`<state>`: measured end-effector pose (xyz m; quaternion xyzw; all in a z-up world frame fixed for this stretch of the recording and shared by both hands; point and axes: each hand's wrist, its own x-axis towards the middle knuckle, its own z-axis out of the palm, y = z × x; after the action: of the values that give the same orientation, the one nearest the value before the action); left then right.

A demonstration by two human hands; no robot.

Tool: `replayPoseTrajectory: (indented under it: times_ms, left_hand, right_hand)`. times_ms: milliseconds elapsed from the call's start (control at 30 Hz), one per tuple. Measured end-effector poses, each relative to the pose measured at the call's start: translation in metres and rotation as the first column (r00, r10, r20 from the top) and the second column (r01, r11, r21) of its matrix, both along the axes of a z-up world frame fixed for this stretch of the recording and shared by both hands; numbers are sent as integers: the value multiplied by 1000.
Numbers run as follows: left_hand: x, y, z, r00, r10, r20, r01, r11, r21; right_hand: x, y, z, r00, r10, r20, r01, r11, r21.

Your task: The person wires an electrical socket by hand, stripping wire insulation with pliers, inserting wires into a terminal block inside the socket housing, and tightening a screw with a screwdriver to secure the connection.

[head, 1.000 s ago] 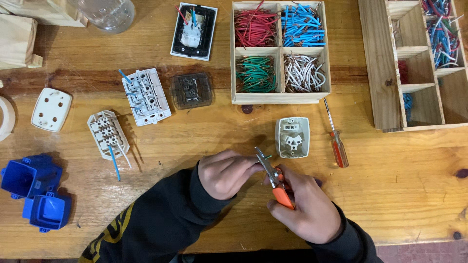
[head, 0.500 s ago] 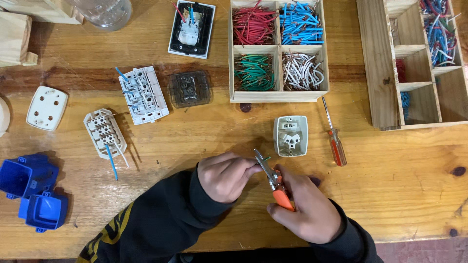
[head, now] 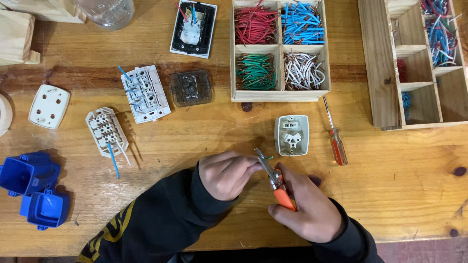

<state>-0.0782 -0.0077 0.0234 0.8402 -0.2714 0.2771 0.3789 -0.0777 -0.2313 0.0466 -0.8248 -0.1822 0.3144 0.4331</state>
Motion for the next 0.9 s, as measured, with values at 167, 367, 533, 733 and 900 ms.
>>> replayPoseTrajectory:
  times_ms: [167, 367, 533, 733, 900]
  left_hand:
    - [0, 0, -4, 999, -39, -34, 38, 999, -26]
    - [3, -1, 2, 998, -60, -2, 60, 998, -25]
    - [1, -3, 1, 999, -33, -41, 34, 999, 3]
    - [0, -1, 3, 996, -59, -59, 61, 998, 25]
    - [1, -3, 9, 966, -139, -216, 108, 983, -147]
  right_hand:
    - [0, 2, -1, 999, -8, 32, 10, 999, -40]
    - [0, 3, 3, 1000, -25, -13, 24, 1000, -12]
    - [-1, 3, 0, 999, -22, 37, 24, 998, -50]
    - [-1, 3, 5, 998, -20, 61, 22, 999, -33]
    - [-4, 1, 0, 999, -28, 19, 28, 1000, -9]
